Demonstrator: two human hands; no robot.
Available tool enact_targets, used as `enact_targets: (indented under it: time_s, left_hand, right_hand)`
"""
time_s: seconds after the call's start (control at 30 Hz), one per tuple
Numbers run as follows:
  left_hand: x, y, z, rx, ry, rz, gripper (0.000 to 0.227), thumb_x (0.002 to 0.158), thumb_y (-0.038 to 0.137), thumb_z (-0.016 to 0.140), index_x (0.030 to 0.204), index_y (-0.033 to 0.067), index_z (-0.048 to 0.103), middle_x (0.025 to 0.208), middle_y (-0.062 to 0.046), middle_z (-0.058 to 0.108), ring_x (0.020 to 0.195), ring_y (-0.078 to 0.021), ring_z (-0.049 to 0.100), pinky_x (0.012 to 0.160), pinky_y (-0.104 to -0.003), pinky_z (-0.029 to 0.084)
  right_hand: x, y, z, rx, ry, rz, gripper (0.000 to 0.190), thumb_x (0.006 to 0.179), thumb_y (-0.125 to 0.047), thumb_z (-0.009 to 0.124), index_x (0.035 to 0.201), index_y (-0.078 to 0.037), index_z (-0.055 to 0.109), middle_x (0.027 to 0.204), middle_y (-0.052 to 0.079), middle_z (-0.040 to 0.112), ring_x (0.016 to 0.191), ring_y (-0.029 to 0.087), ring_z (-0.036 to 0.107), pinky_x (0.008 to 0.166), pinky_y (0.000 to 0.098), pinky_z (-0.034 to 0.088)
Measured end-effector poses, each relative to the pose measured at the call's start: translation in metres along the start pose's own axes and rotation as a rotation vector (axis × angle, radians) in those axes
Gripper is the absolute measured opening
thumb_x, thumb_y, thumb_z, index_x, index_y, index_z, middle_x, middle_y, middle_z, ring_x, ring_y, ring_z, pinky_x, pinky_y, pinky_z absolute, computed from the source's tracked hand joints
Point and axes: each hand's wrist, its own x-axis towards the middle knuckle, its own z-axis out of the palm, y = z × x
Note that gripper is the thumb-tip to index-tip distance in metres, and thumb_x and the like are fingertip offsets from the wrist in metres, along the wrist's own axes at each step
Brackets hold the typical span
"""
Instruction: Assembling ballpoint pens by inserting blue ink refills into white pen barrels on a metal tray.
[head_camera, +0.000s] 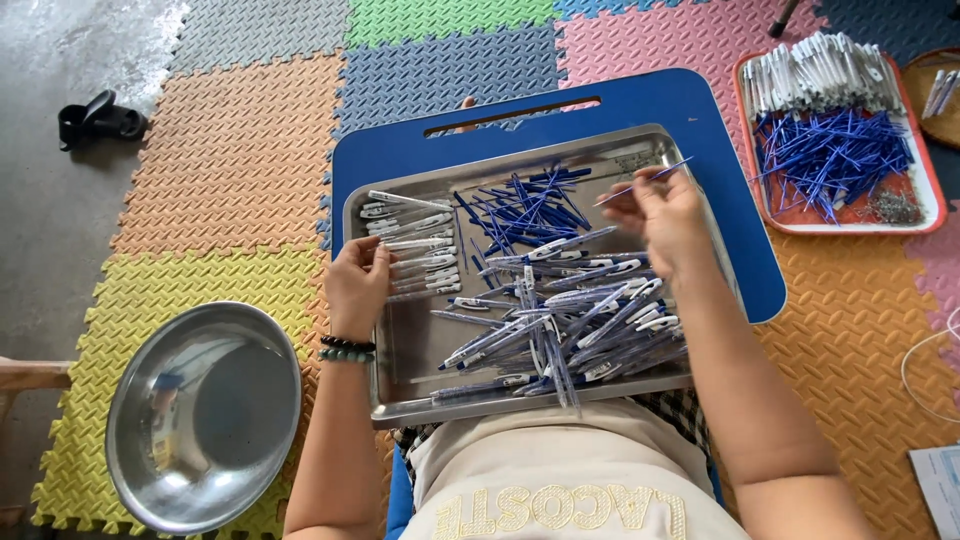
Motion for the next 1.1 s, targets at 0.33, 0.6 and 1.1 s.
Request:
enact_targets:
  time_s: [0.33, 0.6, 1.1]
  left_hand:
    - [0.039, -0.012, 0.034, 0.795, 0.154, 0.470, 0.030, 0.111, 0.026, 0.071, 0.139, 0.0188, 0.078, 0.126, -0.007, 0.071, 0.114, -0.0326, 0.078, 0.095, -0.049, 0.065]
    - [0.073, -0.077, 0.067, 0.983, 0.098, 0.538, 0.051, 0.116, 0.053, 0.061, 0.159, 0.0268, 0.066, 0.169, -0.017, 0.052, 0.159, -0.0444, 0.044, 0.123, -0.082, 0.026]
    - [0.053, -0.093, 0.071, 0.921, 0.275, 0.485, 0.048, 0.117, 0.055, 0.053, 0.158, 0.0292, 0.060, 0.173, -0.009, 0.051, 0.167, -0.0350, 0.038, 0.133, -0.074, 0.010]
  right_hand:
    - [0.031, 0.002, -0.041, -0.883, 0.270, -0.619, 0.006, 0.127, -0.017, 0.065, 0.126, -0.017, 0.072, 0.103, 0.007, 0.084, 0.082, 0.018, 0.079, 0.072, 0.0328, 0.065]
    - [0.042, 0.012, -0.062, -0.459, 0.271, -0.422, 0.010, 0.125, -0.012, 0.062, 0.125, -0.004, 0.067, 0.102, 0.018, 0.080, 0.081, 0.025, 0.081, 0.073, 0.0341, 0.072]
    - [0.031, 0.014, -0.061, -0.413, 0.208, -0.387, 0.018, 0.122, -0.016, 0.073, 0.124, 0.001, 0.068, 0.095, 0.018, 0.077, 0.071, 0.020, 0.074, 0.063, 0.0322, 0.068]
